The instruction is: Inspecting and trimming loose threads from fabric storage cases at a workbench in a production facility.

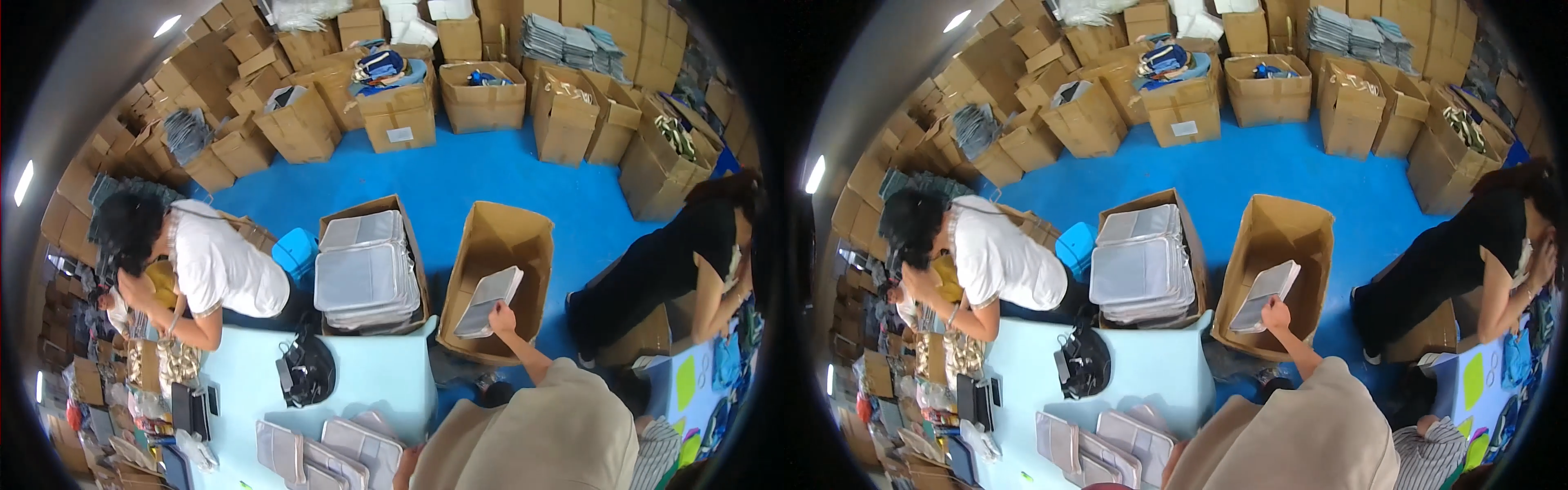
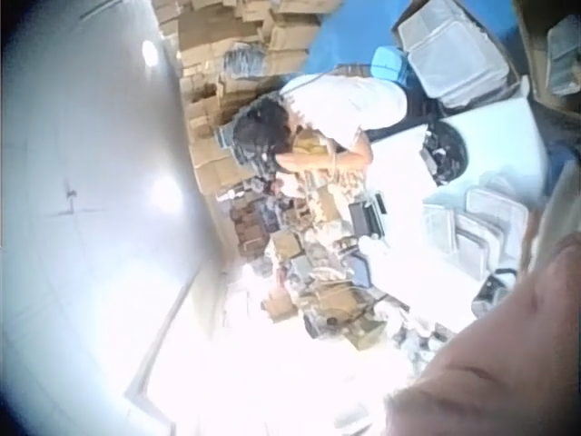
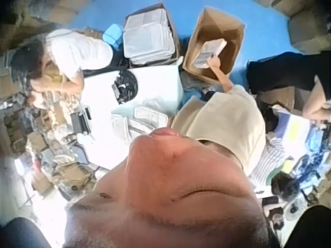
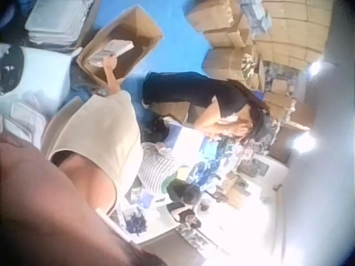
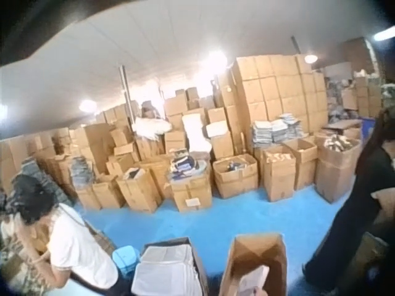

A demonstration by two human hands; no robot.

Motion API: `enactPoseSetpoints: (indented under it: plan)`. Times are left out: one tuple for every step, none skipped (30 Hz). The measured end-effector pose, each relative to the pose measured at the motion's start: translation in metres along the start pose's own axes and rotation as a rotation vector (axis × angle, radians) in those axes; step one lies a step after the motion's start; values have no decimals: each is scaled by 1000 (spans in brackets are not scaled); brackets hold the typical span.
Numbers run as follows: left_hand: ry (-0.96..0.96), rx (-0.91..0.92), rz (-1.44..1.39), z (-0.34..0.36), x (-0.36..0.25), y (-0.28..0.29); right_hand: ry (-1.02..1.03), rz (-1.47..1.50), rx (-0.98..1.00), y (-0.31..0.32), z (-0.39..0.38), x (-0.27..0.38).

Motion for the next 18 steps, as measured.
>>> enactPoseSetpoints:
  plan:
    - [-5,-8,-18,-4,-8,4,-35,56,-85,10,-19,0]
    - [-47,-29,52,-16,-8,9,-3,148,-126,28,-45,13]
    - [-100,-38,110,-13,-11,3,-24,286,-129,37,-67,14]
    - [-160,-50,159,3,-18,-5,-35,422,-133,41,-82,10]
    - [195,60,331,-8,-101,-24,38,448,-206,39,-84,-21]
    - [18,29,382,-13,-97,-12,112,537,-123,44,-109,-11]
    - [-182,28,402,-10,-83,3,102,607,-19,45,-133,-1]
    - [-245,-15,361,-20,-102,4,85,665,83,58,-165,7]
    - [-20,15,99,-28,-110,16,203,619,66,82,-209,39]
    - [77,-51,-253,-37,-115,13,203,679,168,108,-243,69]
    - [25,-81,-367,-44,-135,15,191,742,236,129,-267,88]
    - [-7,-75,-523,-46,-131,23,333,695,246,125,-275,98]
    - [-32,-47,-662,-43,-127,31,322,690,336,141,-302,127]
    - [-55,-88,-699,-54,-132,37,314,677,428,163,-330,160]
    - [-74,-105,-719,-62,-148,40,380,719,516,166,-341,170]
    - [-129,-156,-713,-71,-153,47,374,737,642,171,-361,191]
    - [-179,-213,-709,-84,-152,56,362,747,774,176,-390,213]
    - [-159,-324,-651,-97,-156,62,403,695,853,177,-410,229]
Point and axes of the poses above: each hand's wrist, its own z-axis towards the middle knuckle, its own y-axis out of the back of the hand, x = y × z, the point moved 2 cm from there along z, towards the middle knuckle, and after that the axes turned 11 degrees about -z, right-handed, at the moved point
